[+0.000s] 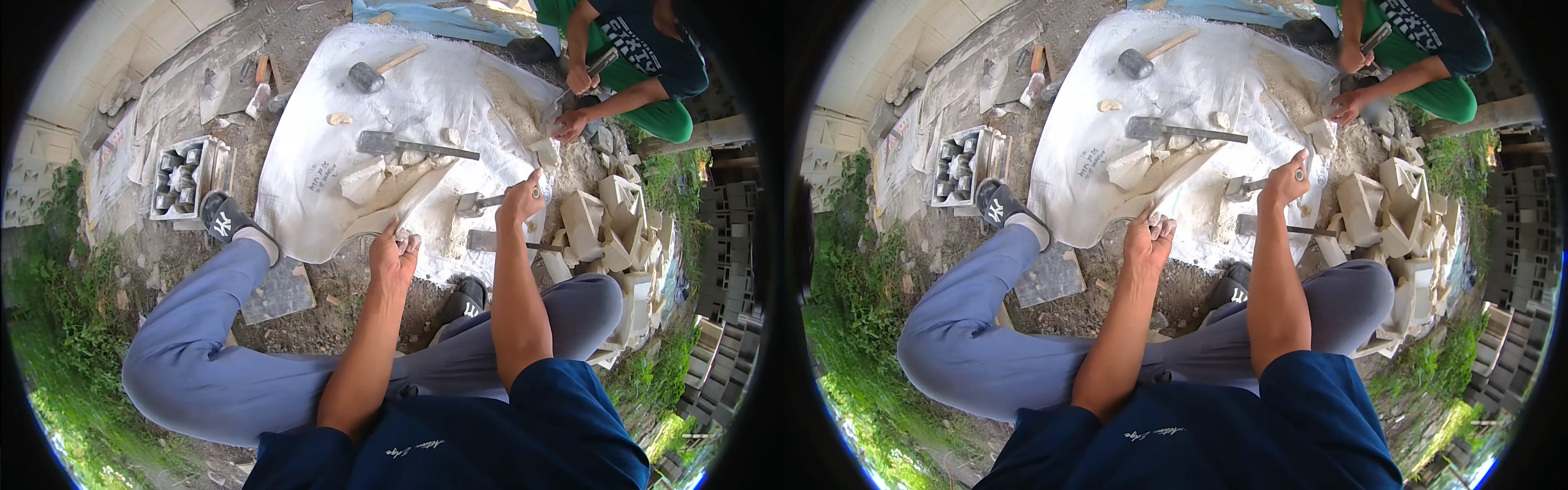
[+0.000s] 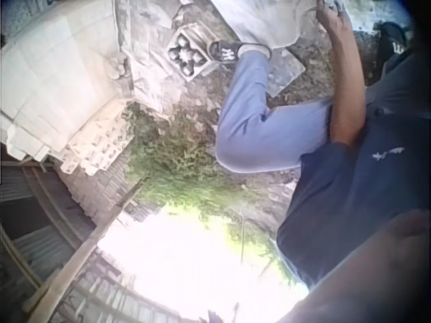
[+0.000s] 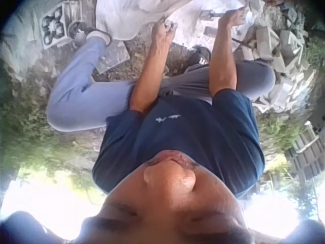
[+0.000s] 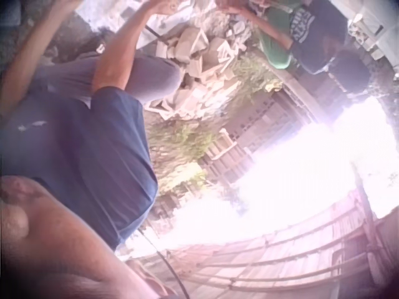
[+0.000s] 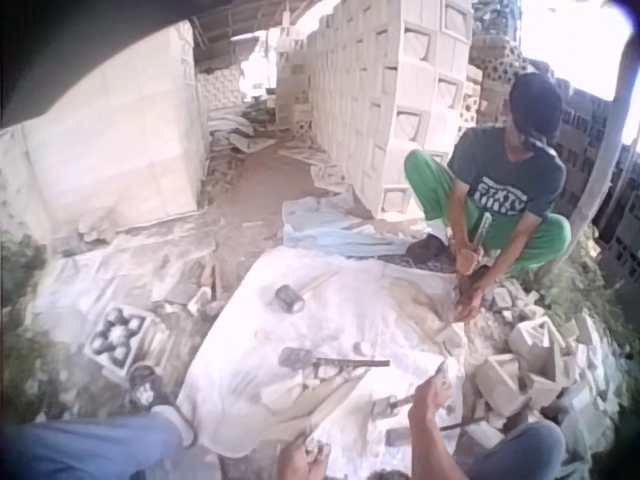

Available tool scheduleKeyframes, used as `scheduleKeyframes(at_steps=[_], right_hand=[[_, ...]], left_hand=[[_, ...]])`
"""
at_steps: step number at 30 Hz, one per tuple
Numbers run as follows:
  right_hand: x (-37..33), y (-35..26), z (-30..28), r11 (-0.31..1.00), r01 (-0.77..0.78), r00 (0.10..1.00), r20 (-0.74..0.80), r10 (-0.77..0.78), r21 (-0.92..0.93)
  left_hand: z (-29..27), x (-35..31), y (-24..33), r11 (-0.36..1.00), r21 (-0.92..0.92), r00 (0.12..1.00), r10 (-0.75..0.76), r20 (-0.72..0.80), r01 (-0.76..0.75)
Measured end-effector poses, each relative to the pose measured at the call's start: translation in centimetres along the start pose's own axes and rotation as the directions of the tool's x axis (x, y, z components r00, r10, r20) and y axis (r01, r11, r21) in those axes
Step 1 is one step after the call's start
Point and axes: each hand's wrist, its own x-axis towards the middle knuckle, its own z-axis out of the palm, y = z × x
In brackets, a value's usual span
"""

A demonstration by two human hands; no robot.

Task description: The person carves and shapes stone blocks using chisels and a hammer, clears stone dust from the sheet by hand, and carves details into the stone pieces.

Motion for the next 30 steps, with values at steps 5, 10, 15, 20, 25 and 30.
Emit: scheduleKeyframes(at_steps=[5,10,15,20,25,30], right_hand=[[-0.7,0.4,1.2,0.993,-0.074,0.996,0.054,0.069,0.092],[0.7,0.7,0.8,0.999,0.009,0.999,0.030,-0.010,0.041],[-0.5,0.9,1.2,0.994,-0.047,0.997,0.070,0.040,0.103],[0.1,0.2,0.6,0.996,0.000,0.995,0.100,-0.008,0.085],[-0.5,0.5,1.0,0.991,-0.063,0.994,0.094,0.053,0.114],[0.1,0.2,0.4,0.999,0.015,0.997,0.069,-0.018,0.047]], left_hand=[[-4.7,1.1,1.5,0.993,-0.061,0.994,0.101,-0.037,-0.103],[0.5,-0.8,-1.0,0.997,0.025,0.997,0.073,0.009,-0.074],[-3.0,-0.3,-1.2,0.986,0.109,0.964,0.144,-0.225,-0.122],[0.7,-1.5,-2.0,0.992,0.020,0.991,0.127,-0.047,-0.127],[-3.8,-0.5,-1.4,0.997,-0.030,0.985,0.065,-0.160,-0.070],[1.2,-1.8,-1.8,0.988,-0.150,0.999,0.042,0.013,-0.040]])
